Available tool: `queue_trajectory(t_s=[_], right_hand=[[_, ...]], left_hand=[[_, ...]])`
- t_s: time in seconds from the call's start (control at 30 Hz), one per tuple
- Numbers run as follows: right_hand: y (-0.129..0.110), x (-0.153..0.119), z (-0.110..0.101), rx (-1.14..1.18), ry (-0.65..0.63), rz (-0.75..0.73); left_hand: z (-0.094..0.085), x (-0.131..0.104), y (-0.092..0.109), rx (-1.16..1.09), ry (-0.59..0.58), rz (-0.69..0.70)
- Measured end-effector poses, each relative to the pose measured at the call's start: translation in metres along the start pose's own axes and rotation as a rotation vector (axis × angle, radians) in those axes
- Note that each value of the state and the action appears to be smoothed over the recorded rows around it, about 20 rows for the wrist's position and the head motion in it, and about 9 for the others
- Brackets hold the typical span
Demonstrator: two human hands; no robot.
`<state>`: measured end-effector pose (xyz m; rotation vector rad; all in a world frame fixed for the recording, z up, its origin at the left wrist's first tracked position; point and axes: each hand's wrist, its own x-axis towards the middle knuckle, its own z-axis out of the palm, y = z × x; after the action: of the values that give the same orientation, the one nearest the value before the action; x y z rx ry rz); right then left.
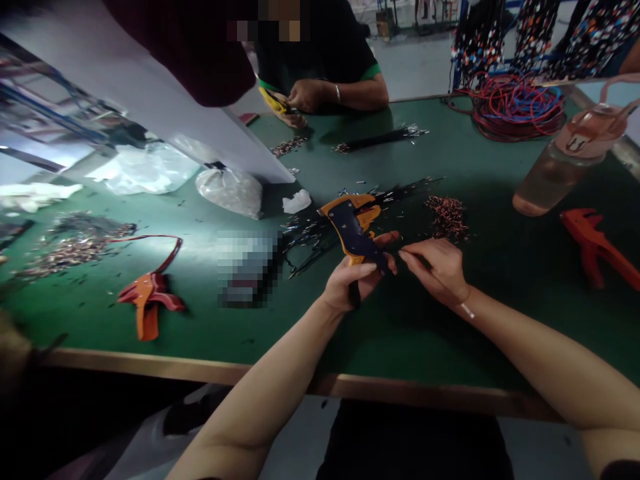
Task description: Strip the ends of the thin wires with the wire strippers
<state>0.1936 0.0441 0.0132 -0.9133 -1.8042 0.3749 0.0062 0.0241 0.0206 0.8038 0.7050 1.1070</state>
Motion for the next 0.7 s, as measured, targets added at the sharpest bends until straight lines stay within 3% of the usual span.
queue_trajectory(t_s=[0.23, 0.37, 0.47, 0.53, 0.6, 0.7], right_hand=[[0.010, -0.001, -0.003, 0.004, -0.286, -0.048], [0.016, 0.003, -0.002, 0.057, -0.296, -0.022], [0.012, 0.006, 0.001, 0.188, -0.204, 0.160], [0.007, 0.007, 0.001, 0.348, -0.225, 0.323], [0.002, 0.009, 0.001, 0.545, -0.351, 0.439], [-0.001, 0.013, -0.003, 0.744, -0.574, 0.481]], left_hand=[[-0.003, 0.000, 0.003, -0.054, 0.009, 0.010], [-0.004, 0.000, 0.006, 0.002, -0.012, -0.002], [-0.007, 0.000, 0.006, 0.044, -0.046, -0.005], [-0.010, -0.001, 0.005, 0.073, -0.121, -0.060], [-0.011, -0.003, 0.003, 0.105, -0.214, -0.138], [-0.012, -0.005, 0.000, 0.165, -0.278, -0.172]])
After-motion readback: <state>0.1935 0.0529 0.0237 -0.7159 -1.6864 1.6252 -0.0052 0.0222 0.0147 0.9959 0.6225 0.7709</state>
